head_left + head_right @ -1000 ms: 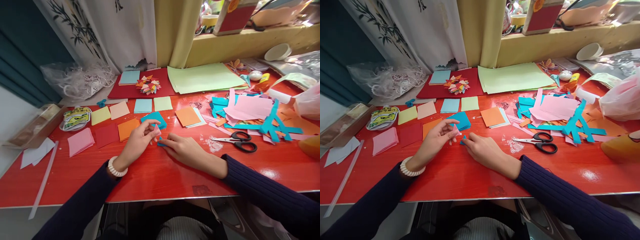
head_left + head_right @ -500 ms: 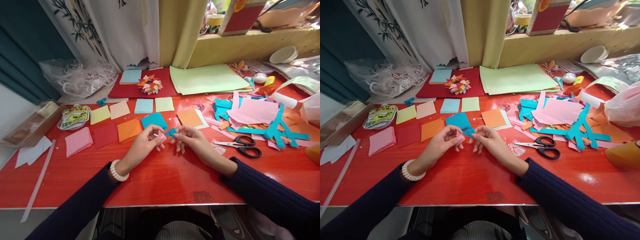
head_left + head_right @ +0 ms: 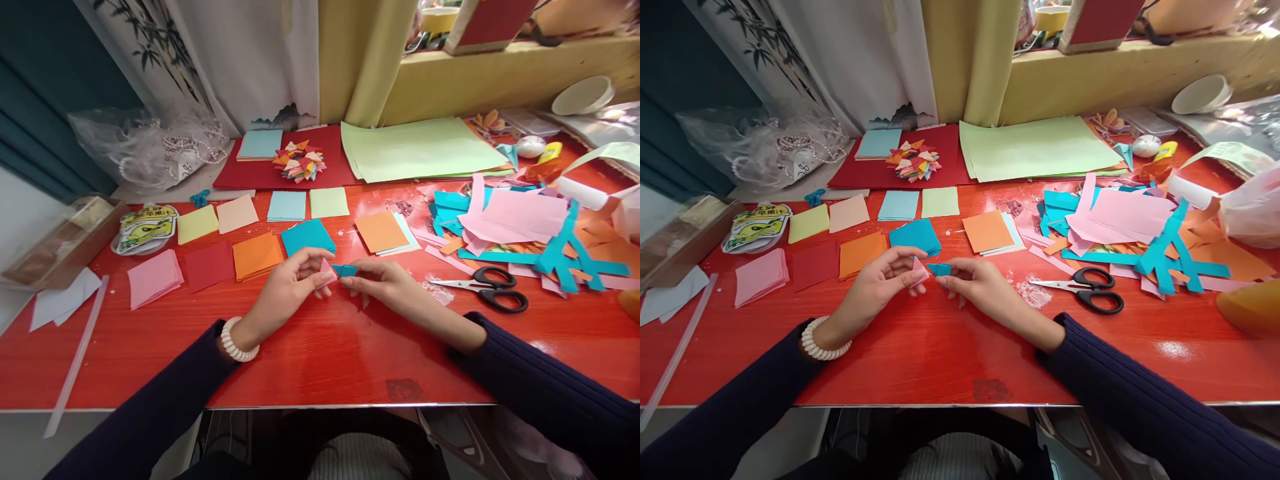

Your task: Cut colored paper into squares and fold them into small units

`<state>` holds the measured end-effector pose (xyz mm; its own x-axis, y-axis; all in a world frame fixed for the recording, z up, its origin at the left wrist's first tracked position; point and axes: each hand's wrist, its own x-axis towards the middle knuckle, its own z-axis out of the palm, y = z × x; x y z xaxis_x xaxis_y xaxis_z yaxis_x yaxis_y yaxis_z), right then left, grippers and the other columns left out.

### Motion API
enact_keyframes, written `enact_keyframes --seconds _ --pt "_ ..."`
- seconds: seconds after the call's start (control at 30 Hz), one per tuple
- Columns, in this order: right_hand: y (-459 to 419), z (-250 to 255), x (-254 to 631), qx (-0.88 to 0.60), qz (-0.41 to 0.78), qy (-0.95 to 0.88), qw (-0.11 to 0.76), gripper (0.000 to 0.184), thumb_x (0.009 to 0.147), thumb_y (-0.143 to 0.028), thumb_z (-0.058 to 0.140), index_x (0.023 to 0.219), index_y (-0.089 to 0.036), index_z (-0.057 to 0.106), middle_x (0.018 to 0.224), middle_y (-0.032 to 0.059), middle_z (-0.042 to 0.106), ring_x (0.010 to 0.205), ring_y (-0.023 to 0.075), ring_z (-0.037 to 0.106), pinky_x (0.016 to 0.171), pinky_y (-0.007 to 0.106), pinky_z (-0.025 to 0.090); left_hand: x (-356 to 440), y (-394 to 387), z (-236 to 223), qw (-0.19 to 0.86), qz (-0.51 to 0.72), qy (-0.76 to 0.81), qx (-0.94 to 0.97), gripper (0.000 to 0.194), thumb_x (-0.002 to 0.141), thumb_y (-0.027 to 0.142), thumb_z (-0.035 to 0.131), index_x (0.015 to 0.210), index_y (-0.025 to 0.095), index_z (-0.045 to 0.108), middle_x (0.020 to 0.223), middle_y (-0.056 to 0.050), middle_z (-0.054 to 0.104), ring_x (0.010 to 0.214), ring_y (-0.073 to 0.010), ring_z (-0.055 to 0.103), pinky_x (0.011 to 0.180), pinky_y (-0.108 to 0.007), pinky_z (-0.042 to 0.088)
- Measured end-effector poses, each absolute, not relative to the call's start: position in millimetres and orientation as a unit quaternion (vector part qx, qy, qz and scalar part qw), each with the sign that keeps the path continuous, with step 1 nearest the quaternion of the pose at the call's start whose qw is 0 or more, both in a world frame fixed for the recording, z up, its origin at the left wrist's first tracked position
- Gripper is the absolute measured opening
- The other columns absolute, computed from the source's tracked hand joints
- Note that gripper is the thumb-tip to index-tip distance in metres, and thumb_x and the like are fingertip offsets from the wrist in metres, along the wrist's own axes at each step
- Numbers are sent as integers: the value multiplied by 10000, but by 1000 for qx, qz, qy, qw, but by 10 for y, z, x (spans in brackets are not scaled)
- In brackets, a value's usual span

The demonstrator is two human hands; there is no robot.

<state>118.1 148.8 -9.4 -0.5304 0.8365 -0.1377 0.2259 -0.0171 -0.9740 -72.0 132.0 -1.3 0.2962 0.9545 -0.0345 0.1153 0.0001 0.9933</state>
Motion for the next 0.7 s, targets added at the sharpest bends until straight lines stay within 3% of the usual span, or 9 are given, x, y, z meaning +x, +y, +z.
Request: enact_keyframes --seconds 0.13,0.27,0.4,0.6,0.7 --pt "1495 -131 1216 -414 555 -668 273 297 829 -307 552 1099 -184 545 714 -16 549 568 98 523 512 231 435 -737 1320 3 510 361 480 616 265 819 321 581 1047 191 553 900 -28 623 852 -134 603 780 -271 469" --pt "1474 -127 1229 -424 511 -713 223 179 821 -260 552 961 -166 612 703 0 599 543 97 536 525 244 436 -718 1312 19 512 350 471 627 240 792 339 610 970 183 570 898 -31 606 833 -137 576 767 -280 451" --pt "1439 -87 1189 -413 604 -652 197 197 831 -231 530 998 -146 591 614 -14 601 495 98 570 526 248 479 -671 1281 29 568 366 425 602 155 812 294 589 889 172 532 760 8 543 669 -94 530 686 -251 455" --pt "1398 -65 1117 -394 717 -502 281 120 785 -231 609 849 -150 548 770 11 635 699 119 657 715 279 544 -633 1200 26 478 347 481 648 152 795 342 605 825 196 579 801 -9 576 708 -116 496 651 -250 420" --pt "1375 -78 1102 -366 749 -461 306 148 795 -247 611 868 -159 517 814 15 633 760 129 663 754 299 548 -638 1199 11 496 369 477 624 176 799 354 596 818 184 552 810 -14 578 694 -115 522 633 -250 439"
